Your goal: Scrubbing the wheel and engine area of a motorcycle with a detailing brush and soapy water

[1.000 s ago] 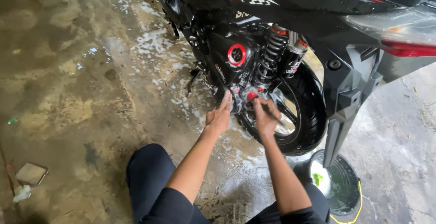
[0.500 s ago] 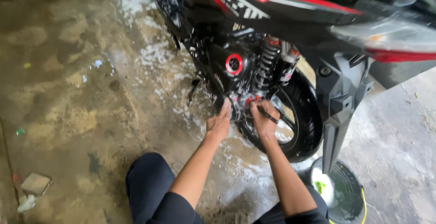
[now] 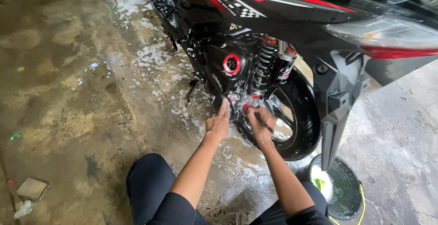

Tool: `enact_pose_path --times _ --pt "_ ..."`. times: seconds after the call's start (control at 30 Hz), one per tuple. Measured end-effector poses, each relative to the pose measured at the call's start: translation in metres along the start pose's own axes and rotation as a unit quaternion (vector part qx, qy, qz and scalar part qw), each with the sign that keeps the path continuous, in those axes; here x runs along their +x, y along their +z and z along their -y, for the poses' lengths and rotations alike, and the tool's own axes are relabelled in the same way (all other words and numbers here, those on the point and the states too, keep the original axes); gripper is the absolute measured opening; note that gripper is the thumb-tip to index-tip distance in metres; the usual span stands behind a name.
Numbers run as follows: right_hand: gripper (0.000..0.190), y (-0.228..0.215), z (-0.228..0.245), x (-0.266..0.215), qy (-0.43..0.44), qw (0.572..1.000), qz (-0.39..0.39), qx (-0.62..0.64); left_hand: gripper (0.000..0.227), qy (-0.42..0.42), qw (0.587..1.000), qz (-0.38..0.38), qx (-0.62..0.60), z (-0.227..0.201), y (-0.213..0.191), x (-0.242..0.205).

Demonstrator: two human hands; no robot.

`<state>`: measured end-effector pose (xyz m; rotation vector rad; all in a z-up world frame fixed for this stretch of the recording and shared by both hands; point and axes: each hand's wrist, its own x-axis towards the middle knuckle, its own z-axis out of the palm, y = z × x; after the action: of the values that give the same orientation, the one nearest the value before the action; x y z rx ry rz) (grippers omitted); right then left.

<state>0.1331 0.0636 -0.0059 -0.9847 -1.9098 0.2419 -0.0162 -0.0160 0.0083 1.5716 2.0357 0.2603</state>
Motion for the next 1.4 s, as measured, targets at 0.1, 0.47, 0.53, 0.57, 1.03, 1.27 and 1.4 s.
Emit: enact_pose_path --times 0.1,0.47,0.53,0.57,1.03,1.27,1.4 --pt "0.008 -0.016 0.006 0.006 -0.011 0.997 0.042 0.069 0.073 -0.006 1.000 -0.006 -0.005 -0.003 -0.004 -0.008" --pt "0.008 -0.028 0.009 0.037 -0.241 0.965 0.068 -0.075 0.079 -0.009 1.000 0.009 0.010 -0.005 -0.008 -0.007" --pt "0.006 -0.022 0.017 0.023 -0.234 0.968 0.043 -0.078 0.078 -0.009 1.000 0.015 0.010 -0.005 -0.011 -0.010" --pt "0.006 -0.016 0.021 0.014 -0.188 0.981 0.005 -0.055 0.080 -0.003 1.000 0.011 0.009 -0.003 -0.008 -0.008" --pt "0.008 -0.015 -0.017 0.009 -0.140 0.985 0.077 0.072 0.089 0.002 1.000 -0.006 0.009 -0.006 -0.006 -0.009" --pt "0.004 -0.026 0.006 0.018 -0.223 0.972 0.053 -0.050 0.094 0.005 1.000 -0.009 0.024 -0.002 0.000 -0.004" --pt "0.005 0.006 0.003 -0.012 -0.132 0.987 -0.074 -0.063 0.085 0.004 0.999 -0.015 0.051 0.003 0.015 0.015"
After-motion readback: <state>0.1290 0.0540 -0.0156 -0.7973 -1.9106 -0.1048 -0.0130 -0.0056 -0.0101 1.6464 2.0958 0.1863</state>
